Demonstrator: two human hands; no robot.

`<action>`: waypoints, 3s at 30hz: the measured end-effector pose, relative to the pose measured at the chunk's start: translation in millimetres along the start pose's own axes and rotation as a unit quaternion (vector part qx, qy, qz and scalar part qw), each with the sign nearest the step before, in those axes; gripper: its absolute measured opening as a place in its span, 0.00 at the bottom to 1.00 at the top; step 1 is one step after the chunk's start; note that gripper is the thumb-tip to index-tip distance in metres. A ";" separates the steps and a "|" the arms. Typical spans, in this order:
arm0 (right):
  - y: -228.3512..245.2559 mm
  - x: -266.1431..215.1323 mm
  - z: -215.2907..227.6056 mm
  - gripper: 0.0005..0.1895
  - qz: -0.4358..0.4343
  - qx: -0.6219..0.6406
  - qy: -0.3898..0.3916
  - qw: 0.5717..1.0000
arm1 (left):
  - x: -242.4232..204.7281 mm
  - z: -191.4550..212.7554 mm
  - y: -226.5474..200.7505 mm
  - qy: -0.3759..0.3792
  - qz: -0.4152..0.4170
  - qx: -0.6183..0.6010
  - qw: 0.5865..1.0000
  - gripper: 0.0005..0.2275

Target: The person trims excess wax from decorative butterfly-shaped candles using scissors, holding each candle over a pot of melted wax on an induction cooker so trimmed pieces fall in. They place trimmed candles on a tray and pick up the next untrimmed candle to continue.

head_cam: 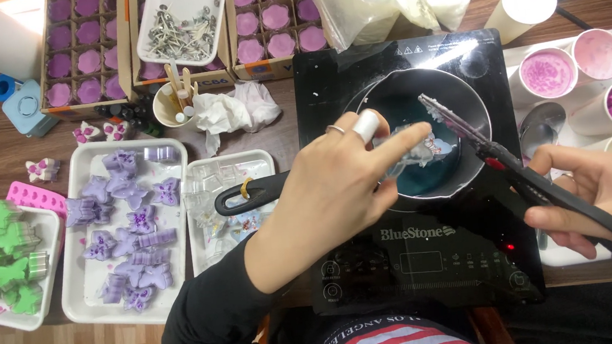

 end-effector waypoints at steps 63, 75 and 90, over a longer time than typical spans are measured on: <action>232.2 7.7 -248.9 0.25 0.345 -0.152 -0.189 0.907 | -291.4 65.1 82.4 -0.325 0.393 -0.097 0.855 0.19; 231.0 29.1 -255.7 0.25 0.281 -0.221 -0.206 0.911 | -309.0 42.9 104.4 -0.230 0.398 -0.013 0.888 0.20; 227.6 41.6 -256.2 0.25 0.252 -0.232 -0.213 0.915 | -293.6 43.3 152.3 -0.175 0.499 -0.008 0.849 0.15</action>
Point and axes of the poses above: each hand's wrist, its own x-axis towards the middle knuckle, its own z-axis out of the back of the hand, y = z × x, the point moved 8 cm from there along x, towards the middle knuckle, and after that the axes turned 12 degrees about -x, right-handed, at the moved point
